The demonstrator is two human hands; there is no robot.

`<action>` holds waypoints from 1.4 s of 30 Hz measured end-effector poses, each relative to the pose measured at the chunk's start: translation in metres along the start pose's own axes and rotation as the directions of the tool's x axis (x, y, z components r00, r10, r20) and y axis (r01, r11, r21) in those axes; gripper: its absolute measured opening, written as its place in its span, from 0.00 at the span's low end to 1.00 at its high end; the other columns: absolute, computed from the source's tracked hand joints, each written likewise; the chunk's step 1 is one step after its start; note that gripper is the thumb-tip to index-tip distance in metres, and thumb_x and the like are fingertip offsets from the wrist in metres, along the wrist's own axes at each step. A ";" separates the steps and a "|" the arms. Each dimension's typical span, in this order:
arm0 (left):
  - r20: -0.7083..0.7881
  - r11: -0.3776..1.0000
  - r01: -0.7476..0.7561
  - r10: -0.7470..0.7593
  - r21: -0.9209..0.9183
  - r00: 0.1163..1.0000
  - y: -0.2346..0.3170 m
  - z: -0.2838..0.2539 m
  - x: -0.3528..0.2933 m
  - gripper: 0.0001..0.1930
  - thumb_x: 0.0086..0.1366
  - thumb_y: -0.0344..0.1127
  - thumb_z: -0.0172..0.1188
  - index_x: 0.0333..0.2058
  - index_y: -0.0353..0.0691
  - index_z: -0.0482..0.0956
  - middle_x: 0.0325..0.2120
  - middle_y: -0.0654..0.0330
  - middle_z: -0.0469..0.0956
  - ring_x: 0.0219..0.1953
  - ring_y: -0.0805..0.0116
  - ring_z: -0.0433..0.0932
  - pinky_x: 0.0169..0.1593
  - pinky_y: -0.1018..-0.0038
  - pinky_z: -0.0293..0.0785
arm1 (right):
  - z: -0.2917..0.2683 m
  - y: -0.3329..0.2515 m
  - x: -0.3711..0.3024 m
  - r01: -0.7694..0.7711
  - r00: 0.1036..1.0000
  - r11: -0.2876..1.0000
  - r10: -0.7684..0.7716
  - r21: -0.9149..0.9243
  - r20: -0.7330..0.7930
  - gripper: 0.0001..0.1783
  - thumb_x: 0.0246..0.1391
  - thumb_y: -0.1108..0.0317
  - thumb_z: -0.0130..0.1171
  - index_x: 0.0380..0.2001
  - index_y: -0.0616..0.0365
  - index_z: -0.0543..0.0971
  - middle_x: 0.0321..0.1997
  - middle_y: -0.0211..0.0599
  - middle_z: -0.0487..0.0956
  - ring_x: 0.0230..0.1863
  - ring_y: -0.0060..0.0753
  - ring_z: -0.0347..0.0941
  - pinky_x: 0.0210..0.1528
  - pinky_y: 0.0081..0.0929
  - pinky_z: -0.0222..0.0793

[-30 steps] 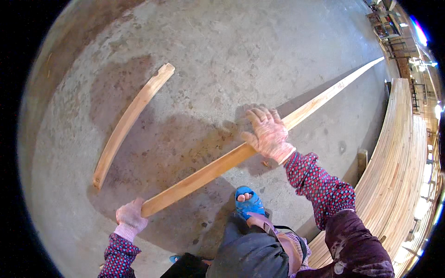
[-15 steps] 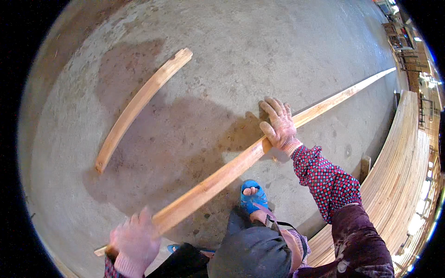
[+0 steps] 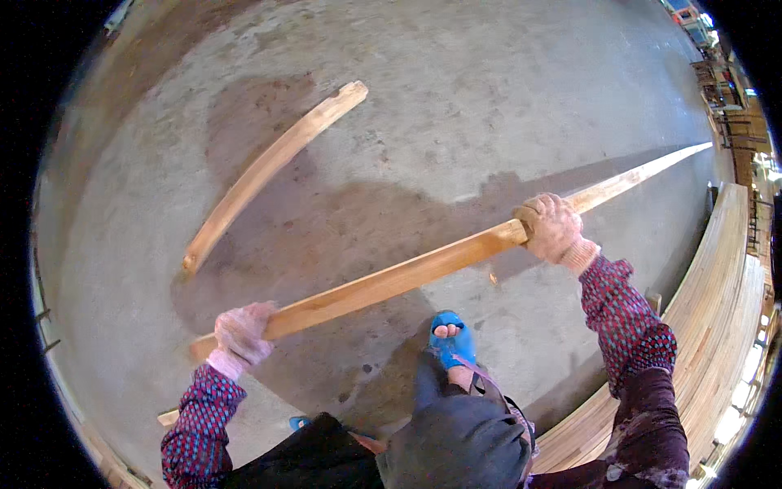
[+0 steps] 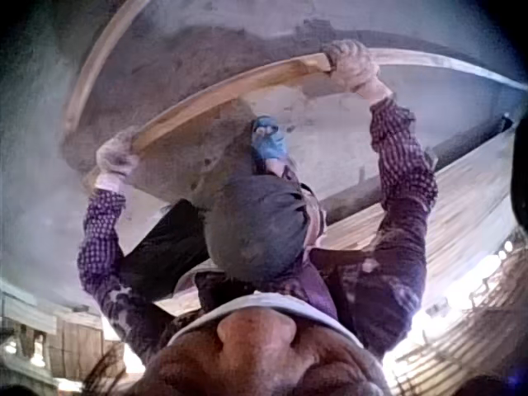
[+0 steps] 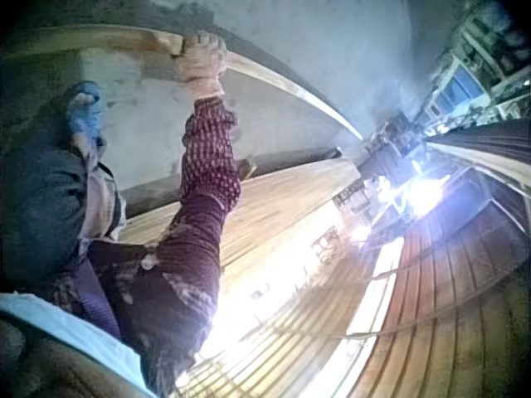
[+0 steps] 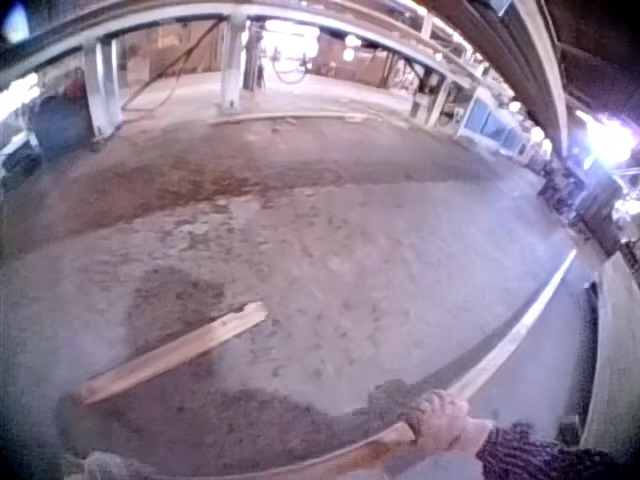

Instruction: The person sits on the floor and stacks several thin wooden planks into a neat pile. They then carry the stack to a nearby rack and place it on top of other planks. The person continues to pick up and stack additional planks from the floor.

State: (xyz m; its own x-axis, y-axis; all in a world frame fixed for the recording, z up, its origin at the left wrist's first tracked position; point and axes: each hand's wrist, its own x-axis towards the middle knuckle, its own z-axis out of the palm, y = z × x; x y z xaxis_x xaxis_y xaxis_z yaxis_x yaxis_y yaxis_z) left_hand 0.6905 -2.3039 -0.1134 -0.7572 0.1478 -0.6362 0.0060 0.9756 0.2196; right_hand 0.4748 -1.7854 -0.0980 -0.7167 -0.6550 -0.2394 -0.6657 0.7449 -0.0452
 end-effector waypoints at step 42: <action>0.515 0.283 0.452 0.213 -0.846 0.830 0.016 0.001 0.035 0.33 0.52 0.33 0.74 0.56 0.29 0.74 0.42 0.54 0.82 0.38 0.70 0.81 0.38 0.74 0.79 | 0.105 -0.310 0.062 -0.010 0.884 0.742 -0.307 -0.670 -0.353 0.09 0.55 0.61 0.59 0.34 0.50 0.72 0.31 0.31 0.77 0.32 0.31 0.76 0.37 0.38 0.73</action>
State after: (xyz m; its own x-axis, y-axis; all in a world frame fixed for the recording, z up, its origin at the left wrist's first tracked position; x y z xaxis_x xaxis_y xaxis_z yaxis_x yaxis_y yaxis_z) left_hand 0.6646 -2.2834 -0.1327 -0.2907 0.4144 -0.8624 -0.8932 0.2056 0.3998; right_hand 0.6583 -2.0438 -0.2004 -0.5026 -0.8523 0.1451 -0.6259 0.4745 0.6190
